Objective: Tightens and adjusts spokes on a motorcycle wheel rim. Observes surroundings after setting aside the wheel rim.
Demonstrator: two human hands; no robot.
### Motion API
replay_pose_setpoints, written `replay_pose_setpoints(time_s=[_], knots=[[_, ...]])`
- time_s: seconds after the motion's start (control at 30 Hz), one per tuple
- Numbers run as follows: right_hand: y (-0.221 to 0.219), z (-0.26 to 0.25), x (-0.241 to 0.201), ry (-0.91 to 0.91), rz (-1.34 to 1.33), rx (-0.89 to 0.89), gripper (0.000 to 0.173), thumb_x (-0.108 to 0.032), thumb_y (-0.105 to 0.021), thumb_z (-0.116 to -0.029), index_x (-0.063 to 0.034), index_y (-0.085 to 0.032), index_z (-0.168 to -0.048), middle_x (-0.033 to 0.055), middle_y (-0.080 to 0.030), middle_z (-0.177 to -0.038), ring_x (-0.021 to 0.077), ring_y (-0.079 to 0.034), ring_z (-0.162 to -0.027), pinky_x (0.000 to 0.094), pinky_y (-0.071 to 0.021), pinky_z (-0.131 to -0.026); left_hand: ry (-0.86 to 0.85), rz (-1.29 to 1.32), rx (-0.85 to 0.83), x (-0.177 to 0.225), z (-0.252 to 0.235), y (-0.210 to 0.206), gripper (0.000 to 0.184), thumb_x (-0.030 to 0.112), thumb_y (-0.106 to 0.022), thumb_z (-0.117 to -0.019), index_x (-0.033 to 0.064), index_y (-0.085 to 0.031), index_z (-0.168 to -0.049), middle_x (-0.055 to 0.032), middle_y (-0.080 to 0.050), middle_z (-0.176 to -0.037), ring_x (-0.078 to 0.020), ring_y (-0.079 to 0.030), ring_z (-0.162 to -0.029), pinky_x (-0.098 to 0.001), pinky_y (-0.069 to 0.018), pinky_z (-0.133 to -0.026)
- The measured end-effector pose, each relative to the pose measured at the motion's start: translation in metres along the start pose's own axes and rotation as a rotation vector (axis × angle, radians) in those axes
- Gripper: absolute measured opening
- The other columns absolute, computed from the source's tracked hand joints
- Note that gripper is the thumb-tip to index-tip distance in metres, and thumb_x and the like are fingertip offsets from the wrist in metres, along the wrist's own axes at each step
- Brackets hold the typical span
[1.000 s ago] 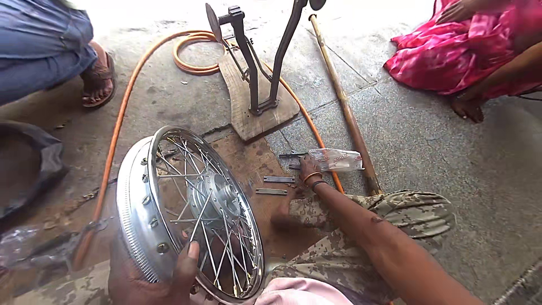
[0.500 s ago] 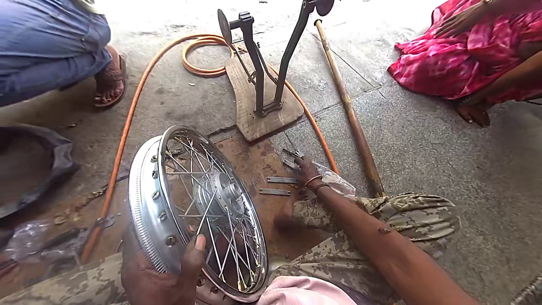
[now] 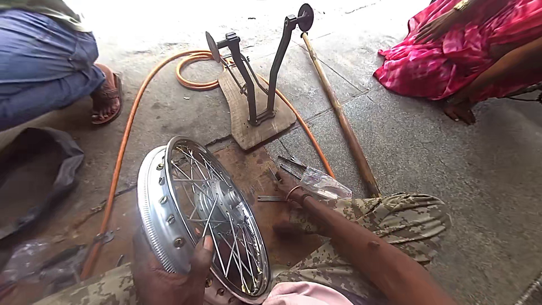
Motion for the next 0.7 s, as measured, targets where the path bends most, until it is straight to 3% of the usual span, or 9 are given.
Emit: replay_pose_setpoints(time_s=[0.07,0.1,0.17,0.23,0.37,0.5,0.6,0.7], knots=[[0.004,0.012,-0.026,0.034,-0.448,-0.124,0.022,-0.012,-0.055,-0.1061,0.0021,-0.056,-0.123,0.0155,-0.07,-0.102,0.0228,-0.07,-0.077,0.0377,-0.0588,-0.071,0.004,0.015,0.019,-0.002,-0.001,0.0,0.101,0.039,-0.077,-0.0772,-0.0215,-0.029,-0.142,-0.0153,-0.059,-0.119,-0.0018,-0.063,-0.101,-0.0155,-0.0548,-0.086],[0.007,0.025,-0.047,0.064,-0.604,-0.21,0.02,-0.009,-0.053,-0.1061,0.0015,-0.056,-0.123,0.0155,-0.072,-0.103,0.0222,-0.071,-0.078,0.0364,-0.0597,-0.071,0.007,0.019,0.029,-0.003,-0.001,0.0,0.1,0.04,-0.077,-0.0764,-0.0205,-0.03,-0.141,-0.0135,-0.06,-0.117,-0.0011,-0.063,-0.099,-0.0151,-0.0552,-0.084],[0.014,0.056,-0.09,0.156,-0.789,-0.369,0.02,-0.004,-0.052,-0.1048,0.0018,-0.056,-0.123,0.0196,-0.072,-0.11,0.0284,-0.074,-0.09,0.0418,-0.0622,-0.082,0.01,0.035,0.038,-0.004,-0.002,0.002,0.101,0.04,-0.077,-0.0762,-0.0197,-0.03,-0.142,-0.0114,-0.06,-0.115,-0.0004,-0.064,-0.097,-0.0147,-0.0562,-0.082],[0.02,0.087,-0.125,0.27,-0.867,-0.474,0.024,-0.001,-0.052,-0.102,0.0023,-0.056,-0.125,0.0241,-0.07,-0.117,0.0349,-0.073,-0.103,0.0479,-0.0606,-0.092,0.02,0.055,0.055,-0.007,-0.002,0.004,0.102,0.04,-0.078,-0.0757,-0.0188,-0.03,-0.143,-0.0091,-0.061,-0.114,0.0003,-0.065,-0.094,-0.0146,-0.057,-0.079],[0.023,0.137,-0.168,0.425,-0.934,-0.583,0.026,-0.004,-0.053,-0.101,0.001,-0.055,-0.126,0.0257,-0.069,-0.12,0.036,-0.072,-0.108,0.0471,-0.0595,-0.095,0.039,0.085,0.075,-0.013,0.001,0.01,0.096,0.041,-0.079,-0.0749,-0.0133,-0.035,-0.14,-0.0045,-0.064,-0.106,-0.0034,-0.067,-0.089,-0.0175,-0.0585,-0.076],[0.021,0.162,-0.182,0.452,-0.982,-0.656,0.027,-0.011,-0.057,-0.1023,0.0012,-0.057,-0.127,0.0269,-0.067,-0.122,0.0402,-0.069,-0.112,0.0514,-0.0588,-0.098,0.045,0.11,0.06,-0.017,0.005,0.015,0.092,0.04,-0.078,-0.0767,-0.0119,-0.036,-0.14,-0.0025,-0.063,-0.102,-0.0044,-0.067,-0.084,-0.0183,-0.059,-0.071],[0.024,0.172,-0.187,0.521,-0.885,-0.682,0.027,-0.009,-0.055,-0.1036,0.0015,-0.056,-0.128,0.0252,-0.07,-0.118,0.0363,-0.074,-0.102,0.045,-0.0638,-0.087,0.05,0.104,0.056,-0.021,0.004,0.018,0.092,0.041,-0.076,-0.0769,-0.0106,-0.034,-0.141,-0.002,-0.065,-0.096,-0.0076,-0.068,-0.075,-0.0218,-0.0598,-0.064],[0.03,0.186,-0.193,0.667,-0.532,-0.545,0.018,0.0,-0.058,-0.099,0.0034,-0.067,-0.114,0.0116,-0.074,-0.09,0.0165,-0.071,-0.07,0.0279,-0.0626,-0.062,0.083,0.078,0.041,-0.022,0.007,0.025,0.089,0.043,-0.075,-0.0782,-0.0018,-0.036,-0.145,-0.0011,-0.065,-0.098,-0.0103,-0.068,-0.074,-0.0252,-0.0612,-0.063]])
Point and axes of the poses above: each hand's wrist, its own z-axis away from the middle knuckle, its own y-axis out of the back of the hand, x = y × z, the point moved 5 cm from there along -z, towards the middle knuckle
